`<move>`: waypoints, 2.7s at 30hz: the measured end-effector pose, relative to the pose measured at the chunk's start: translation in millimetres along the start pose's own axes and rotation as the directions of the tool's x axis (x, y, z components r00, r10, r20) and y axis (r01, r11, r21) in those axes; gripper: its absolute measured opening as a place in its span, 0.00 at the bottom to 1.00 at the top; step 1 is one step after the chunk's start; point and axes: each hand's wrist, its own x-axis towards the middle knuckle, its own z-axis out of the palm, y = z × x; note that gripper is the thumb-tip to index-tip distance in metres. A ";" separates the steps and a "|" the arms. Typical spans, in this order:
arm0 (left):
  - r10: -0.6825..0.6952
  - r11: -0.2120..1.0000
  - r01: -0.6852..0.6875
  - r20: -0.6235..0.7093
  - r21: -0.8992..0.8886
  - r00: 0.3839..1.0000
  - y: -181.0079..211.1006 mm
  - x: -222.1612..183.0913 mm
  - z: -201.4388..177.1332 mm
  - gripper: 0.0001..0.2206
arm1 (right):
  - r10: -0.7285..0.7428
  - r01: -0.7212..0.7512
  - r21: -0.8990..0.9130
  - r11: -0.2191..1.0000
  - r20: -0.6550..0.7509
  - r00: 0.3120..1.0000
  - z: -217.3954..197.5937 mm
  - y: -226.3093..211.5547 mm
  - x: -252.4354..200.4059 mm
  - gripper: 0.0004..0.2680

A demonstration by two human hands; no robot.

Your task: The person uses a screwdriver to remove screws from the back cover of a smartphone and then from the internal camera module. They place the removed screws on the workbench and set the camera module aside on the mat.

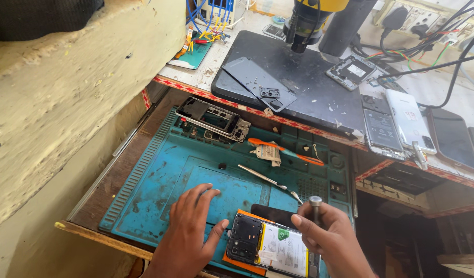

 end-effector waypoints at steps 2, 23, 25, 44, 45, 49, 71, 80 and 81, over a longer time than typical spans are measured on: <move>-0.008 1.000 0.008 0.001 0.003 1.000 0.2 -0.1 0.6 0.25 | 0.019 -0.023 -0.138 0.990 -0.028 0.999 0.7 -7.7 -2.5 0.07; 0.013 1.000 -0.014 -0.048 -0.028 0.999 -19.6 -0.4 16.5 0.27 | -0.840 0.545 -0.838 -0.022 0.311 0.444 72.7 -139.3 100.9 0.10; 0.012 0.999 -0.013 -0.044 -0.034 0.999 -18.3 -1.4 15.0 0.27 | -0.828 0.528 -0.846 -0.070 0.344 0.442 76.0 -136.9 106.3 0.12; -0.188 0.944 0.109 -0.237 -0.311 0.953 -7.6 28.2 -11.0 0.23 | -0.823 0.657 -0.663 -0.359 0.557 0.113 44.2 -88.2 58.5 0.05; -0.279 0.900 0.177 -0.215 -0.397 0.936 -10.9 33.3 -13.2 0.23 | -0.815 0.672 -0.644 -0.366 0.571 0.103 44.4 -85.9 52.1 0.05; -0.254 0.918 0.097 -0.380 -0.385 0.889 -34.6 45.0 -24.6 0.20 | -0.769 0.710 -0.584 -0.394 0.632 0.093 46.5 -74.0 36.2 0.04; -0.190 0.981 0.142 -0.478 -0.136 0.858 -71.6 20.8 -44.3 0.12 | -0.654 0.864 -0.371 0.339 0.568 0.500 69.8 -43.3 43.9 0.13; -0.479 0.871 0.351 -0.436 -0.344 0.762 -87.1 14.1 -54.1 0.09 | -0.287 0.331 -0.083 0.940 0.328 0.900 54.6 -45.0 44.5 0.21; -0.534 0.842 0.426 -0.399 -0.330 0.745 -84.0 12.4 -54.5 0.08 | -0.271 0.329 -0.258 0.908 0.236 0.933 60.8 -42.0 45.8 0.16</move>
